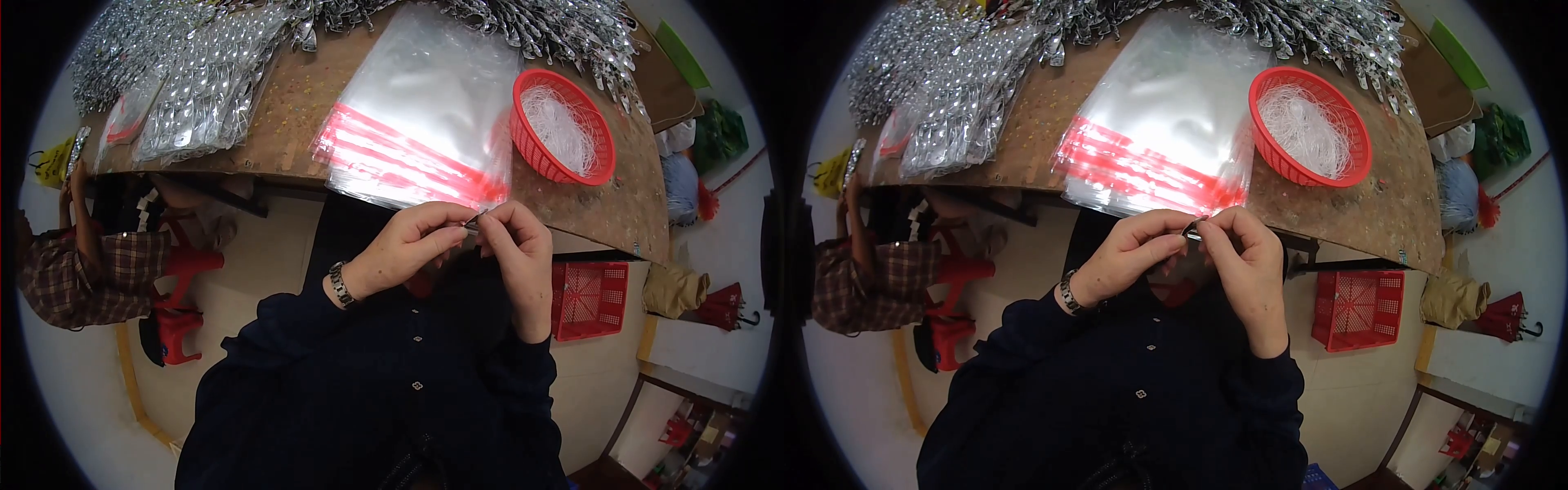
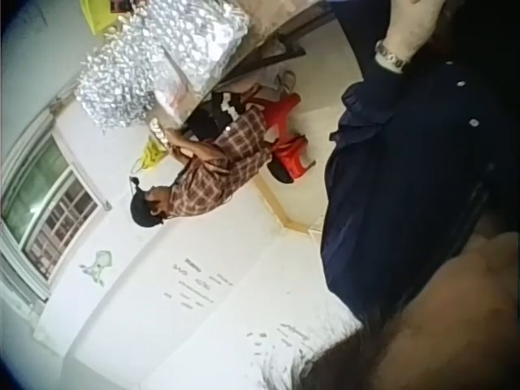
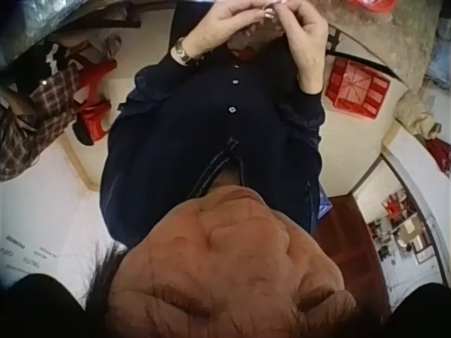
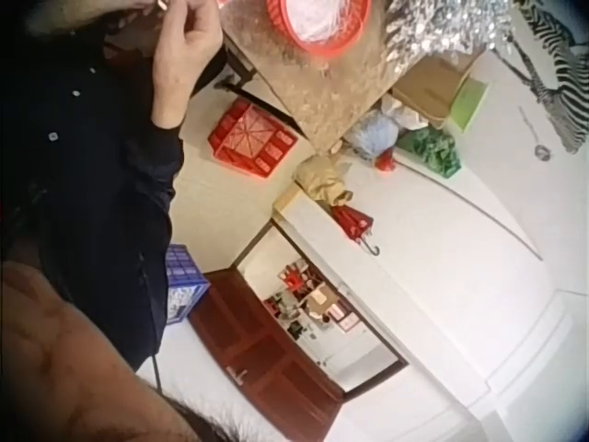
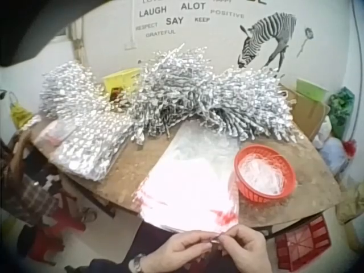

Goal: Packaging silver spiral decorations into plastic bags.

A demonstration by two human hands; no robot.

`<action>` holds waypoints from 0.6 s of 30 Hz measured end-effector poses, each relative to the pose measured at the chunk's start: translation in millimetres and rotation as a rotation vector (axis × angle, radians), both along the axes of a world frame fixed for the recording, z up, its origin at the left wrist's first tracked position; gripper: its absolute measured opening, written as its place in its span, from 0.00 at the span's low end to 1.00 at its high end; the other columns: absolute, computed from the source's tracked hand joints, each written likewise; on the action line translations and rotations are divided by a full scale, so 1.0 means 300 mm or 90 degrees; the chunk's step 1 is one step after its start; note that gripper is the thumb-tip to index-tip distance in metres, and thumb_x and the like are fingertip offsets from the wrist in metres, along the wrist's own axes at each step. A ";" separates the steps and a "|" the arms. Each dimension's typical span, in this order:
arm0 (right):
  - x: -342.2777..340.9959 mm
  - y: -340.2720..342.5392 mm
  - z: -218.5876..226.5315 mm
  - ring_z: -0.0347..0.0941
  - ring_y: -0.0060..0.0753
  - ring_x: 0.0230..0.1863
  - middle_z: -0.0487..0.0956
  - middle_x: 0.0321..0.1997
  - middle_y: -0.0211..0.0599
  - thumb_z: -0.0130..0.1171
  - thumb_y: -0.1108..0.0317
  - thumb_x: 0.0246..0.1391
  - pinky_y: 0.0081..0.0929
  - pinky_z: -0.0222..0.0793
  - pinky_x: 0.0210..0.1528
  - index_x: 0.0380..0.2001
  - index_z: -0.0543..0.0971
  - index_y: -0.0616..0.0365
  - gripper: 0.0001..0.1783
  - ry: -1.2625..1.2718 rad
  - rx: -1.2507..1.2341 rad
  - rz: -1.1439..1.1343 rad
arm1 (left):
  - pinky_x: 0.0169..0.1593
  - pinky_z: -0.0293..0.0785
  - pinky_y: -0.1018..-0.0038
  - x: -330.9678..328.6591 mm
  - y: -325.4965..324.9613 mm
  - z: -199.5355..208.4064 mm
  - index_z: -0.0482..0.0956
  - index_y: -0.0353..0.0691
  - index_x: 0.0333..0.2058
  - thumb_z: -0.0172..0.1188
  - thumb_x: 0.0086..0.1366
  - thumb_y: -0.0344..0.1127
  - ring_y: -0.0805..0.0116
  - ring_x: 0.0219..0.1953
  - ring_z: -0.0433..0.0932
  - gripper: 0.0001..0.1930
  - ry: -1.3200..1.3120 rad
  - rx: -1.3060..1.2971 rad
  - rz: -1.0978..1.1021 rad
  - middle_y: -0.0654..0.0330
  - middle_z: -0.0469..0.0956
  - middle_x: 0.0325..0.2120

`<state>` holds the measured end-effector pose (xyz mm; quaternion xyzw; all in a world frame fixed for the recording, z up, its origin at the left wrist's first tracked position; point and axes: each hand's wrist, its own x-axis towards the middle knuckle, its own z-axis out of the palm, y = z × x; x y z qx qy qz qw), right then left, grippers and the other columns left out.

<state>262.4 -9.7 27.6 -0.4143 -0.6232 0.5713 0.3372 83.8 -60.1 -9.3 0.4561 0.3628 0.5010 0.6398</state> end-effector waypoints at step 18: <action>0.028 -0.004 0.016 0.69 0.13 0.27 0.76 0.27 0.27 0.57 0.74 0.57 0.11 0.63 0.30 0.33 0.76 0.61 0.02 0.063 -0.002 0.032 | 0.32 0.69 0.85 0.017 -0.012 0.034 0.76 0.34 0.48 0.52 0.69 0.30 0.82 0.30 0.72 0.12 -0.082 -0.035 0.039 0.64 0.77 0.34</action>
